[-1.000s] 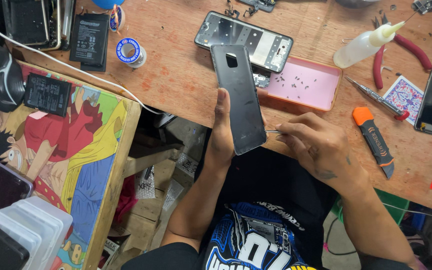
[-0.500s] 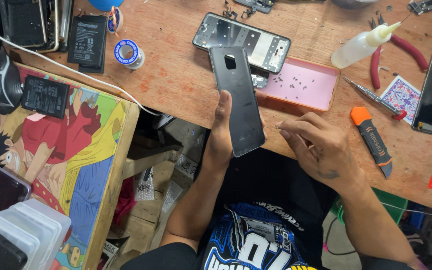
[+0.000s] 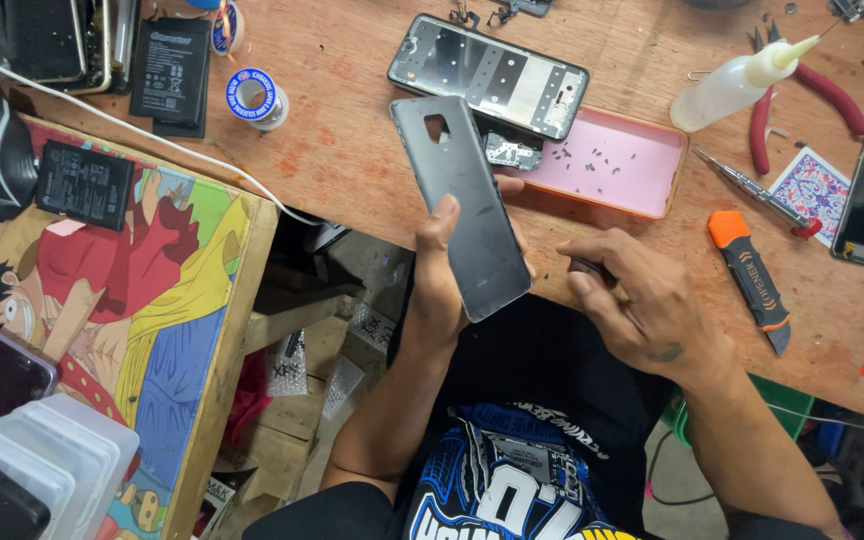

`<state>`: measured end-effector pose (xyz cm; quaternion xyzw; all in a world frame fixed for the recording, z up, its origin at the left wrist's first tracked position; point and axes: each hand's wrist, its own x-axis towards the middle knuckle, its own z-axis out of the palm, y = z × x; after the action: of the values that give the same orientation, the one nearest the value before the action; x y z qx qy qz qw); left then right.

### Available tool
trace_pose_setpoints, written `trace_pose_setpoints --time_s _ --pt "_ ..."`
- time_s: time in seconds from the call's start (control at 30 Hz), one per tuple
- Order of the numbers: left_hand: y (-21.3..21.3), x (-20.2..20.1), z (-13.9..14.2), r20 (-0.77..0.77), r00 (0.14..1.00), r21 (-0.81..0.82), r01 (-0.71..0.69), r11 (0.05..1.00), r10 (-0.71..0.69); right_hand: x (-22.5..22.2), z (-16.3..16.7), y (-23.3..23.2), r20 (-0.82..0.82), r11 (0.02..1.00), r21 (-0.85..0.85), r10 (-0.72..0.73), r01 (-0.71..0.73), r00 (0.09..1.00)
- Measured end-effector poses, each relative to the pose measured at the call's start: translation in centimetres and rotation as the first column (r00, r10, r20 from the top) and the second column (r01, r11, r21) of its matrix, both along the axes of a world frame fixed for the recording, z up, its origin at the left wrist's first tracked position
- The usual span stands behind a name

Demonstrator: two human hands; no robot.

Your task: The person uses tweezers to remove adhesive residue from a smartphone frame, then installs a battery and motherboard into the frame. They handle the back cover and various internal components on a cluttered workbench.

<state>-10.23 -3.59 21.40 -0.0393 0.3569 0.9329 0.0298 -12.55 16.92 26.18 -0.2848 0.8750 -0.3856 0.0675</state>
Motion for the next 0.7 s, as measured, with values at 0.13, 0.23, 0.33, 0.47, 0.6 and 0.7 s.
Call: trace_pose_setpoints --time_s 0.13,0.23,0.33,0.47,0.6,0.7 --pt "0.27 -0.19 0.03 0.044 0.997 -0.077 -0.055 0.996 0.058 -0.13 0.22 -0.39 -0.2 0.99 -0.05 0.118 -0.131 0.973" --pt "0.42 -0.06 0.16 0.068 0.995 -0.087 -0.071 0.994 0.077 -0.29 0.04 -0.6 -0.246 0.989 -0.034 0.129 -0.142 0.961" --pt "0.25 0.0 0.24 0.086 0.994 -0.161 -0.052 0.986 0.066 -0.3 -0.18 -0.66 -0.239 0.986 -0.058 0.137 -0.155 0.961" --pt "0.23 0.0 0.33 0.069 0.996 -0.191 -0.042 0.981 0.056 -0.35 -0.3 -0.77 -0.249 0.984 -0.047 0.155 -0.171 0.956" --pt "0.24 -0.07 0.4 0.067 0.997 -0.195 -0.029 0.98 0.043 -0.53 -0.22 -0.95 -0.255 0.981 -0.027 0.179 -0.192 0.95" --pt "0.28 -0.12 0.51 0.069 0.997 -0.221 -0.03 0.975 0.046 -0.55 -0.06 -0.9 -0.28 0.978 -0.013 0.197 -0.209 0.939"
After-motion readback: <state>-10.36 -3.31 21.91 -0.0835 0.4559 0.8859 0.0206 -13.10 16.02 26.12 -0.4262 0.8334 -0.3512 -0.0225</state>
